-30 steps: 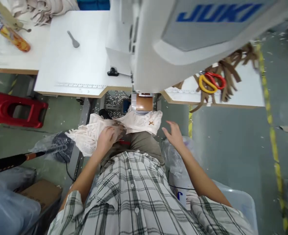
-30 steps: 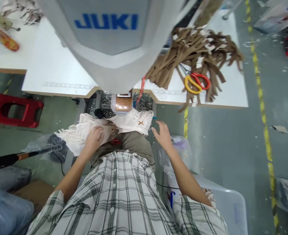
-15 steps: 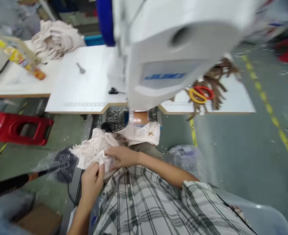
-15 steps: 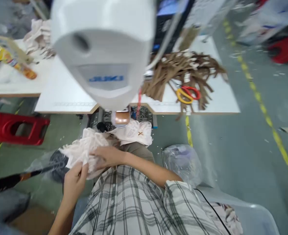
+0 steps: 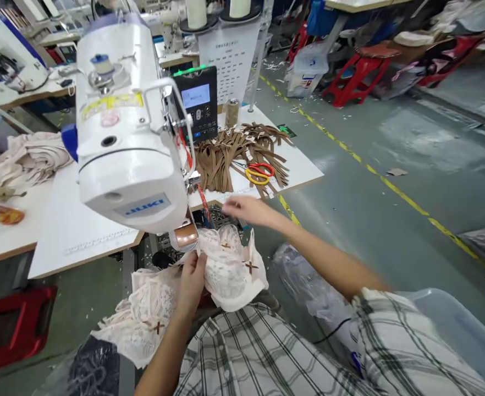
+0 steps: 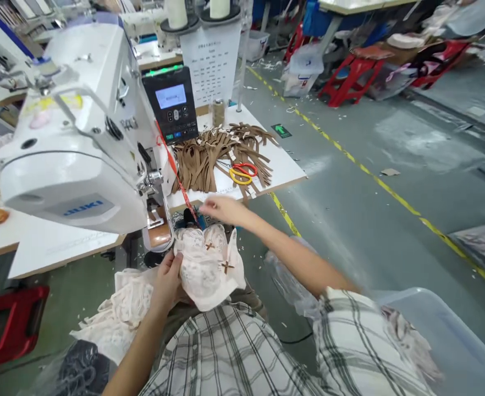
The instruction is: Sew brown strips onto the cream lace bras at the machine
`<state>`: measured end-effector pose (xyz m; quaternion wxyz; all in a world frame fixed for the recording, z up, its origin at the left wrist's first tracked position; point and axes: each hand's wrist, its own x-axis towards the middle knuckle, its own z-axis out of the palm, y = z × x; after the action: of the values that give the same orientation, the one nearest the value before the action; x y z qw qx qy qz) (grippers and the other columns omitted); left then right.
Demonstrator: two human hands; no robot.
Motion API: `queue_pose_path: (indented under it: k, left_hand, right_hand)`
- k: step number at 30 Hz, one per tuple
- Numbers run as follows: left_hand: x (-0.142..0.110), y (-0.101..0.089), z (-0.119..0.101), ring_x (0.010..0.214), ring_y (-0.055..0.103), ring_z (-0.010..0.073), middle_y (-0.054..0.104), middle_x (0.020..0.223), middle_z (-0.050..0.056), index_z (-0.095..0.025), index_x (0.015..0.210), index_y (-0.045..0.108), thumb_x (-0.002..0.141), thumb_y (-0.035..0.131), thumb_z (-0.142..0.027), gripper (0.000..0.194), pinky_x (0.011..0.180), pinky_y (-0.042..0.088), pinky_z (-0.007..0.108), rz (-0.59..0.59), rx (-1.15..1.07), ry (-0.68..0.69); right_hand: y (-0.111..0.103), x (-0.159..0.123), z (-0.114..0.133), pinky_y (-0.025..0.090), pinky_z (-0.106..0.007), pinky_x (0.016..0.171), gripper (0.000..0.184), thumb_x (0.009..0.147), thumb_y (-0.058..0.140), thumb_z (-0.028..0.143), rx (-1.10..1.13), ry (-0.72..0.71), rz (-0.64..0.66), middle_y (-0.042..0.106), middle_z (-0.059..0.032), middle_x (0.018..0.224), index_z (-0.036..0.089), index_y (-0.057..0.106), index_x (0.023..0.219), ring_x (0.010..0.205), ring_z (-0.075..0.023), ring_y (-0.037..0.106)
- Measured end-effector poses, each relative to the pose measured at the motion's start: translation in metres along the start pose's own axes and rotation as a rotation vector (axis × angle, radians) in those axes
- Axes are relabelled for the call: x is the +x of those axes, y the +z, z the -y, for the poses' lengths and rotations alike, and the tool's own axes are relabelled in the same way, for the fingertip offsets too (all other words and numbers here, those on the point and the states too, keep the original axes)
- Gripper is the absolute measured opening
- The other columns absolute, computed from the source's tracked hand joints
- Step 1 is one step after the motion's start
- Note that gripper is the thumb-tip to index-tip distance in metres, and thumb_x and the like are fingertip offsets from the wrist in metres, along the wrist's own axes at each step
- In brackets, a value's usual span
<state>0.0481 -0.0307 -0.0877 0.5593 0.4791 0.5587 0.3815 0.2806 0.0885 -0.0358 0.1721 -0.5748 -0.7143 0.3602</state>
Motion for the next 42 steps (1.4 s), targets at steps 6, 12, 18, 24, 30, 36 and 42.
queue_pose_path:
  k: [6, 12, 18, 24, 30, 36, 42]
  left_hand:
    - [-0.011, 0.006, -0.009, 0.064, 0.045, 0.0143, 0.047, 0.066, -0.002, -0.02, 0.068, 0.048, 0.092, 0.052, -0.055, 0.043, 0.06, 0.039, 0.025, 0.05, 0.197, 0.073]
    - [-0.018, -0.011, -0.012, 0.062, 0.041, 0.0142, 0.042, 0.066, -0.003, -0.021, 0.07, 0.045, 0.095, 0.048, -0.05, 0.039, 0.058, 0.035, 0.026, 0.018, 0.284, 0.087]
    - [-0.02, -0.011, -0.015, 0.064, 0.047, 0.0153, 0.048, 0.068, -0.001, -0.021, 0.076, 0.056, 0.096, 0.05, -0.046, 0.033, 0.06, 0.037, 0.026, 0.055, 0.336, 0.121]
    - [-0.023, -0.012, -0.017, 0.083, 0.064, 0.0192, 0.068, 0.097, 0.006, -0.023, 0.133, 0.055, 0.096, 0.051, -0.036, 0.039, 0.073, 0.05, 0.03, 0.001, 0.46, 0.219]
    - [-0.019, -0.01, -0.026, 0.103, 0.066, 0.0227, 0.072, 0.11, 0.009, -0.021, 0.112, 0.068, 0.099, 0.046, -0.033, 0.028, 0.089, 0.05, 0.034, 0.031, 0.476, 0.272]
    - [-0.02, -0.007, -0.042, 0.056, 0.048, 0.012, 0.06, 0.066, -0.001, -0.018, 0.074, 0.062, 0.096, 0.052, -0.036, 0.03, 0.057, 0.036, 0.027, 0.22, 0.495, 0.241]
    - [-0.019, -0.007, -0.055, 0.064, 0.058, 0.0131, 0.065, 0.068, 0.001, -0.018, 0.072, 0.065, 0.097, 0.05, -0.033, 0.033, 0.06, 0.043, 0.024, 0.19, 0.287, 0.186]
  right_hand:
    - [-0.024, 0.118, -0.045, 0.041, -0.032, 0.074, 0.03, 0.092, 0.055, 0.041, -0.079, 0.296, -0.514, 0.069, -0.0168, 0.107, 0.014, 0.06, 0.104, 0.094, -0.0255, 0.059]
    - [-0.033, 0.11, -0.056, 0.039, -0.033, 0.075, 0.019, 0.09, 0.055, 0.033, 0.072, 0.205, -0.54, 0.071, -0.0113, 0.094, 0.018, 0.063, 0.082, 0.091, -0.0247, 0.058]
    - [-0.033, 0.076, -0.054, 0.044, -0.031, 0.077, 0.021, 0.092, 0.053, 0.037, 0.479, 0.176, -0.612, 0.066, -0.0096, 0.099, 0.02, 0.056, 0.079, 0.099, -0.0221, 0.056]
    - [-0.007, 0.043, -0.04, 0.034, -0.014, 0.043, 0.028, 0.098, 0.047, 0.039, 1.122, 0.244, -0.332, 0.038, 0.009, 0.059, 0.022, 0.039, 0.078, 0.043, -0.0037, 0.029]
    - [0.046, -0.016, 0.004, 0.021, -0.011, 0.035, 0.029, 0.094, 0.058, 0.042, 1.472, 0.26, 0.026, 0.018, 0.012, 0.054, 0.021, 0.044, 0.079, 0.04, -0.0041, 0.014]
    - [0.091, -0.06, 0.06, 0.048, -0.018, 0.058, 0.022, 0.091, 0.063, 0.042, 1.773, 0.039, 0.086, 0.028, 0.0084, 0.059, 0.023, 0.054, 0.085, 0.049, -0.0057, 0.036]
    - [0.084, -0.062, 0.043, 0.052, -0.027, 0.078, 0.03, 0.085, 0.068, 0.052, 1.388, 0.083, 0.161, 0.057, 0.0002, 0.085, 0.025, 0.065, 0.097, 0.082, -0.0132, 0.059]
